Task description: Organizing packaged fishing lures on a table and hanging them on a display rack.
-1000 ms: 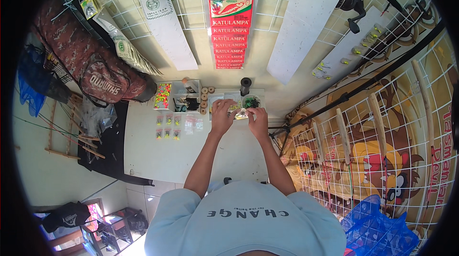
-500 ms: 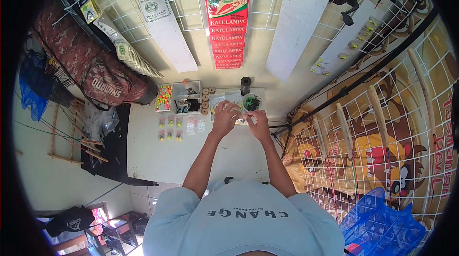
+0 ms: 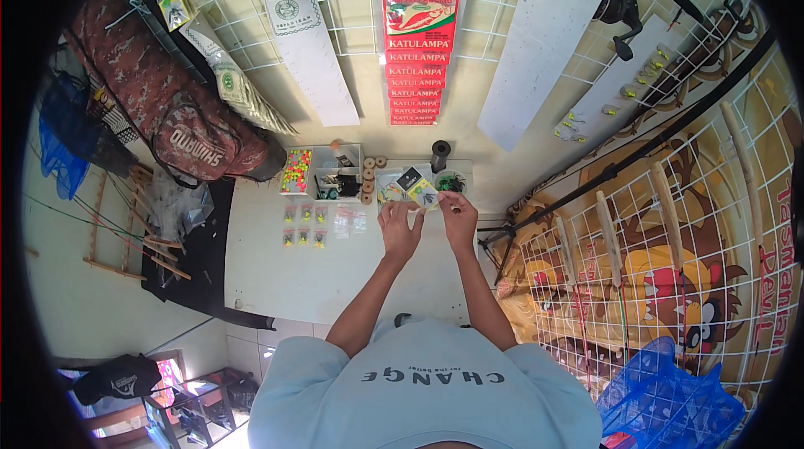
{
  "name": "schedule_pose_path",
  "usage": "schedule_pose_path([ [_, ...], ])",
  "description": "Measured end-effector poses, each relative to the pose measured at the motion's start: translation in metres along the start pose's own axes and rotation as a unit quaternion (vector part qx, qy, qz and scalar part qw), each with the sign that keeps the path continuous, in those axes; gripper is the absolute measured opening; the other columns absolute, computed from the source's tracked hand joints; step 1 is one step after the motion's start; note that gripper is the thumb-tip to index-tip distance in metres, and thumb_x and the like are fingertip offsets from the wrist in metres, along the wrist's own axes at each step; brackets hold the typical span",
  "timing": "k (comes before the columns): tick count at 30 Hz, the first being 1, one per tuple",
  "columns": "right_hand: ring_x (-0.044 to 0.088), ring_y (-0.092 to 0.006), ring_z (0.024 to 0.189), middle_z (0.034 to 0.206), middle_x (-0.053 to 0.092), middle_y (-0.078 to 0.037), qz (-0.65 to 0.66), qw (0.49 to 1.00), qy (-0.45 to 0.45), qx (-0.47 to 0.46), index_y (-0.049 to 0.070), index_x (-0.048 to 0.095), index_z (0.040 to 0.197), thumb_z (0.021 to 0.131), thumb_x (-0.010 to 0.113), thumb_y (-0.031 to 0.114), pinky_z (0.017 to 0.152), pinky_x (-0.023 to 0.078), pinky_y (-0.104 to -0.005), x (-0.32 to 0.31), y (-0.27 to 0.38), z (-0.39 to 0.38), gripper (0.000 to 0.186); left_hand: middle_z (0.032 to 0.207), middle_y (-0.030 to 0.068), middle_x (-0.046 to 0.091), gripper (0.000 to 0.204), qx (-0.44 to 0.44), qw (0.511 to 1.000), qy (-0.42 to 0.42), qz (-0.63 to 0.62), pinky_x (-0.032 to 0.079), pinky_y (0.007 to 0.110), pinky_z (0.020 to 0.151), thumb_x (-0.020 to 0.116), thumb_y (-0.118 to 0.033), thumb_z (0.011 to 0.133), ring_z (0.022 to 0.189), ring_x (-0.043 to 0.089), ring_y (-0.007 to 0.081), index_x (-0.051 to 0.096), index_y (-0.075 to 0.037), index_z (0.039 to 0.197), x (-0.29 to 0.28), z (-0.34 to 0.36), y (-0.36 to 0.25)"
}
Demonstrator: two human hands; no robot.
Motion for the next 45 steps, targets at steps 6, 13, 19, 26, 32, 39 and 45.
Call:
schedule_pose_path([
  [6,0.055,-0.0043,0.071,0.082,0.067,0.000,0.019,0.999,0.021,-0.025,0.005,0.068,0.094,0.083,0.070,0.014,0.056,0.036,-0.0199,0.009,0.008,-0.012,0.015,0.091,0.0063,0.063,0.018,-0.066,0.986,-0.019,-0.152,0.044,0.033,0.078,0.068,-0.017,0.084,0.093,0.056,0.0236,0.060,-0.006,0.094,-0.008,0.007,0.012],
  [13,0.059,-0.0086,0.076,0.086,0.068,-0.002,-0.032,0.995,0.034,-0.084,0.005,0.063,0.085,0.083,0.069,0.013,0.066,0.042,-0.0250,0.007,0.020,-0.025,0.010,0.087,0.0004,0.064,0.014,-0.161,0.944,0.001,-0.286,0.044,0.025,0.071,0.067,-0.016,0.086,0.083,0.060,0.0106,0.061,-0.006,0.094,-0.029,0.012,0.002],
  [19,0.057,-0.0065,0.074,0.085,0.065,0.000,-0.015,0.995,0.034,-0.095,0.005,0.059,0.092,0.084,0.069,0.010,0.067,0.041,-0.0225,0.008,0.037,-0.036,0.013,0.087,-0.0005,0.064,0.014,-0.148,0.952,0.009,-0.268,0.043,0.025,0.071,0.067,-0.015,0.086,0.083,0.059,0.0090,0.059,-0.008,0.095,-0.043,0.009,-0.002],
  [26,0.057,-0.0068,0.077,0.086,0.062,0.000,0.019,0.993,0.034,-0.109,0.005,0.057,0.090,0.083,0.068,0.006,0.067,0.041,-0.0226,0.011,0.041,-0.047,0.014,0.089,-0.0013,0.063,0.020,-0.198,0.899,0.056,-0.387,0.042,0.024,0.070,0.067,-0.014,0.086,0.083,0.058,0.0078,0.055,-0.009,0.101,-0.050,0.007,-0.001],
  [32,0.059,-0.0121,0.079,0.087,0.066,-0.003,-0.058,0.983,-0.009,-0.176,0.007,0.064,0.096,0.082,0.069,0.007,0.065,0.044,-0.0266,0.016,0.071,-0.048,0.015,0.086,0.0036,0.068,0.032,-0.104,0.951,-0.007,-0.289,0.040,0.029,0.078,0.072,-0.013,0.080,0.084,0.055,0.0137,0.054,-0.008,0.106,-0.069,0.028,-0.011],
  [39,0.053,-0.0163,0.078,0.080,0.067,-0.004,-0.119,0.961,-0.082,-0.237,0.007,0.068,0.105,0.079,0.071,0.008,0.068,0.044,-0.0284,0.022,0.123,-0.043,0.025,0.078,0.0020,0.068,0.029,-0.034,0.973,-0.045,-0.225,0.039,0.029,0.080,0.074,-0.011,0.077,0.087,0.045,0.0153,0.065,-0.007,0.105,-0.097,0.061,-0.048],
  [45,0.054,-0.0164,0.080,0.077,0.066,-0.005,-0.112,0.945,-0.105,-0.290,0.006,0.069,0.102,0.078,0.072,0.005,0.072,0.046,-0.0305,0.025,0.157,-0.041,0.025,0.081,0.0026,0.069,0.020,0.015,0.963,-0.097,-0.250,0.040,0.027,0.077,0.077,-0.010,0.075,0.082,0.045,0.0139,0.073,-0.010,0.095,-0.118,0.080,-0.071],
])
Point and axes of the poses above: each hand's wrist, its own z-axis towards the middle knuckle, its own x-axis out of the palm, y = z × x, the point moved 1 cm from there along z, towards the middle knuckle
